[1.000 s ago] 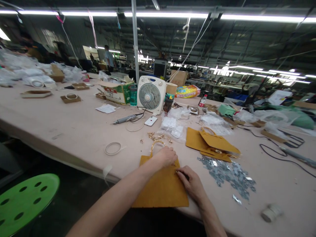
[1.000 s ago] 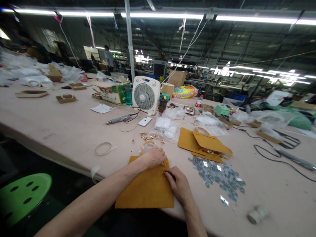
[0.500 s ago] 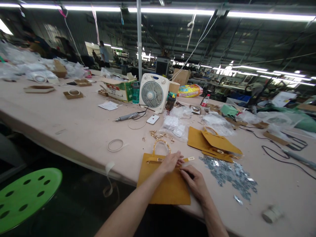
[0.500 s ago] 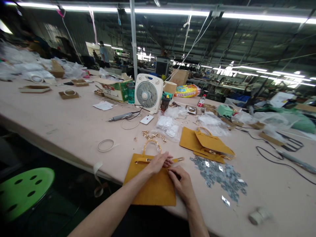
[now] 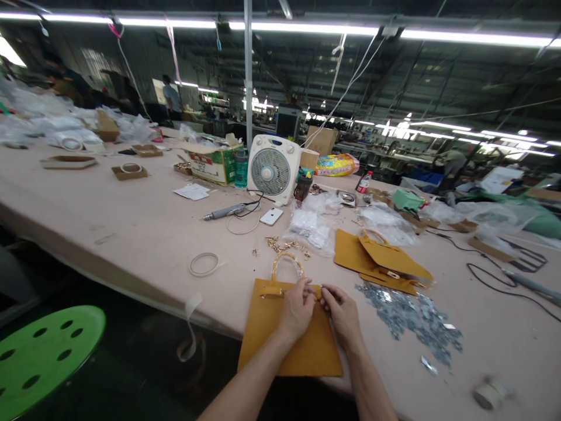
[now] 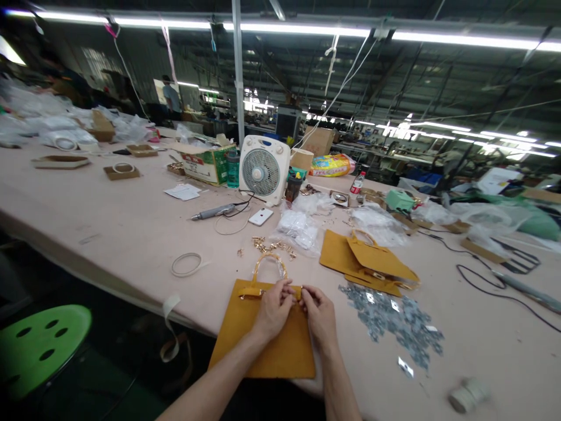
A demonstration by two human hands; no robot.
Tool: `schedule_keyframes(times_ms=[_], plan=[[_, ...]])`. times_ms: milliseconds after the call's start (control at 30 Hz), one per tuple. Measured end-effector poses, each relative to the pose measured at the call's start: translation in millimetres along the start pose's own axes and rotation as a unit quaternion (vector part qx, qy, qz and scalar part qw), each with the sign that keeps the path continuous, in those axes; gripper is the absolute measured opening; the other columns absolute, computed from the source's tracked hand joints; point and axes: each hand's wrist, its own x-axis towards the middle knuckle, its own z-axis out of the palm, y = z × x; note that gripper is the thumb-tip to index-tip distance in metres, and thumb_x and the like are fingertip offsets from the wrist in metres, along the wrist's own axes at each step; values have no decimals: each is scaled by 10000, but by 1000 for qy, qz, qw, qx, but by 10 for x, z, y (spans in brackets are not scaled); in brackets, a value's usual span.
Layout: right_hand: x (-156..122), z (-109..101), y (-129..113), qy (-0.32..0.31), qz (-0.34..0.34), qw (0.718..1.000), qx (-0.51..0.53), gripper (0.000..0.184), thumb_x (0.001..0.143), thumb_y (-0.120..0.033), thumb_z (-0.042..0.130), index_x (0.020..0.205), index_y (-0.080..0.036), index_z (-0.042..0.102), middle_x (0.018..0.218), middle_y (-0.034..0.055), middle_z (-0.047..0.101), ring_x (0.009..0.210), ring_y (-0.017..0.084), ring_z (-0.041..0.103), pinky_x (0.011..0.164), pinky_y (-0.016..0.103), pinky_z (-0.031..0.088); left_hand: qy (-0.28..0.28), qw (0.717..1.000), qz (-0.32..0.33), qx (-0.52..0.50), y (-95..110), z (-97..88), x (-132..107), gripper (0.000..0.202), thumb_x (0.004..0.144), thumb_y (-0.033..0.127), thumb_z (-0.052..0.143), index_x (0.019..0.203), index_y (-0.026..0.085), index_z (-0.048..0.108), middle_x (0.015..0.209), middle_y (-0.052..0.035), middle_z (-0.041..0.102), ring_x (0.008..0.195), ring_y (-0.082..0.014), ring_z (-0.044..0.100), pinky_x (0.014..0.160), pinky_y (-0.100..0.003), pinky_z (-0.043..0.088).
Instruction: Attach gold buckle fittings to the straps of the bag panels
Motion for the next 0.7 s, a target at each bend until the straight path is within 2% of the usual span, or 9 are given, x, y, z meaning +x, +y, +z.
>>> schedule_keyframes(times_ms=[100, 167, 233, 300, 433, 533, 700], plan=[[-25, -16, -21, -7, 7, 1000, 21, 527, 813, -638, 752, 1037, -163, 786, 721, 51, 713, 666, 207, 634, 649, 328, 535, -12, 1000, 20, -15, -1, -18, -3, 445, 896, 115, 553, 1334, 189, 581, 1207, -93, 717, 856, -158, 736, 828, -324, 626], [-26, -25, -23, -14, 16, 999, 34, 527, 809, -642, 756, 1034, -167, 789, 714, 46, 710, 658, 200, 625, 635, 317, 525, -26, 998, 55, -8, 8, -20, -3, 452, 890, 102, 564, 1330, 197, 607, 1253, -96, 702, 882, -163, 728, 873, -345, 620], [-11, -38, -16, -24, 23, 999, 43, 521, 802, -639, 766, 1025, -168, 796, 706, 43, 708, 649, 189, 612, 618, 301, 509, -35, 996, 80, 8, 16, -20, 0, 427, 893, 90, 566, 1297, 203, 647, 1237, -94, 713, 964, -190, 719, 944, -380, 599], [8, -61, -10, -44, 25, 997, 50, 507, 801, -626, 778, 1019, -169, 804, 722, 47, 717, 659, 182, 611, 622, 292, 503, -43, 996, 78, 14, 19, -21, 6, 372, 911, 106, 569, 1251, 207, 682, 1191, -92, 738, 1023, -214, 713, 976, -400, 587], [25, -118, -26, -81, 36, 995, 56, 500, 793, -619, 795, 1005, -166, 813, 731, 49, 724, 654, 173, 601, 624, 287, 489, -63, 996, 57, 5, 13, -27, 30, 334, 933, 142, 584, 1245, 203, 686, 1110, -84, 776, 970, -210, 743, 931, -381, 613], [22, -145, -42, -85, 49, 993, 65, 518, 775, -632, 806, 996, -163, 814, 697, 37, 705, 620, 159, 574, 596, 277, 463, -90, 994, 58, 12, 13, -38, 62, 328, 932, 141, 591, 1241, 201, 683, 1085, -71, 791, 926, -202, 756, 897, -356, 623], [68, -159, -11, -91, 69, 990, 79, 497, 756, -622, 815, 939, -161, 819, 665, 30, 682, 599, 145, 551, 563, 260, 414, -138, 984, 96, 66, 9, -77, 148, 200, 961, 148, 596, 1103, 215, 719, 1080, -59, 782, 999, -223, 724, 966, -367, 567]])
